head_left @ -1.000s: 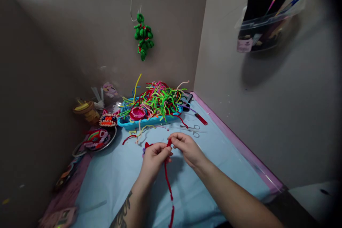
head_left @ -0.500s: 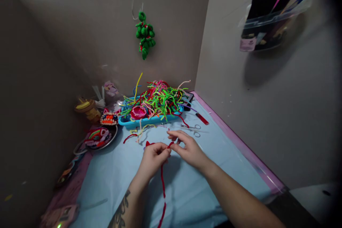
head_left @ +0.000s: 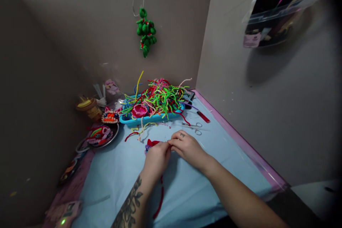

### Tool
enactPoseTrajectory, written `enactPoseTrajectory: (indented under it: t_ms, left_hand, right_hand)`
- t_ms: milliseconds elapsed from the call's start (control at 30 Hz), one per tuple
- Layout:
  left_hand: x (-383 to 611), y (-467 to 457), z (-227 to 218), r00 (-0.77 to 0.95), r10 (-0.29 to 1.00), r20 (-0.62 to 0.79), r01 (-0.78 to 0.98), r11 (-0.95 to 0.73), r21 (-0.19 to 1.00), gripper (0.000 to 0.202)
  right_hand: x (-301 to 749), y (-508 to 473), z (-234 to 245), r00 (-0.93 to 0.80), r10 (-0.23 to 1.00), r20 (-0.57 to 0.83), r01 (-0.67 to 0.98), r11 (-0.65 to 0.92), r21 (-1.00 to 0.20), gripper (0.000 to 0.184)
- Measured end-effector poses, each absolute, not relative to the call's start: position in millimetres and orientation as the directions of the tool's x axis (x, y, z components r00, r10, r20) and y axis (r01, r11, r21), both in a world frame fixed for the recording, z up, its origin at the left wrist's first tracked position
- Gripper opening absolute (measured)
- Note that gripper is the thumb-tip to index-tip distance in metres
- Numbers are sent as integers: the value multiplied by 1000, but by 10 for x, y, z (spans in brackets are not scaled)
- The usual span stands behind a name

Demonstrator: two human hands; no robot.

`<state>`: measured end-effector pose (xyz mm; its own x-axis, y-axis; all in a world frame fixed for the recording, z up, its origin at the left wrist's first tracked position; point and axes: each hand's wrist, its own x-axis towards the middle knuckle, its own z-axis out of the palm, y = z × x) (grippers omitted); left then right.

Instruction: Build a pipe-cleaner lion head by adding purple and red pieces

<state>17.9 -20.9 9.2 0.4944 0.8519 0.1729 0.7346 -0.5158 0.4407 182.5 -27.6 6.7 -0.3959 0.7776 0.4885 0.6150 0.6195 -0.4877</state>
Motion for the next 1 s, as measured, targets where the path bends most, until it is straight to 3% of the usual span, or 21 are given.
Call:
enactPoseTrajectory:
  t_ms: [333,567,800,1000]
  left_hand:
    - [194,-243,75,482,859,169,796,-511,326,21]
    - [166,-227,108,516,843,152,716,-522,464,25]
    - [84,-178,152,445,860,248,621,-497,607,22]
    - [53,-166,138,394,886,245,561,-443,699,19]
  right_hand:
    - [1816,-264,48,-400,776,488,701,602,-382,12]
    - [1832,-242,48,-427,781,455,762,582,-284,11]
    - [1862,-200,51,-392,798,459,681,586,-439,11]
    - [1837,-195,58,-299,839,455,505,543,-671,13]
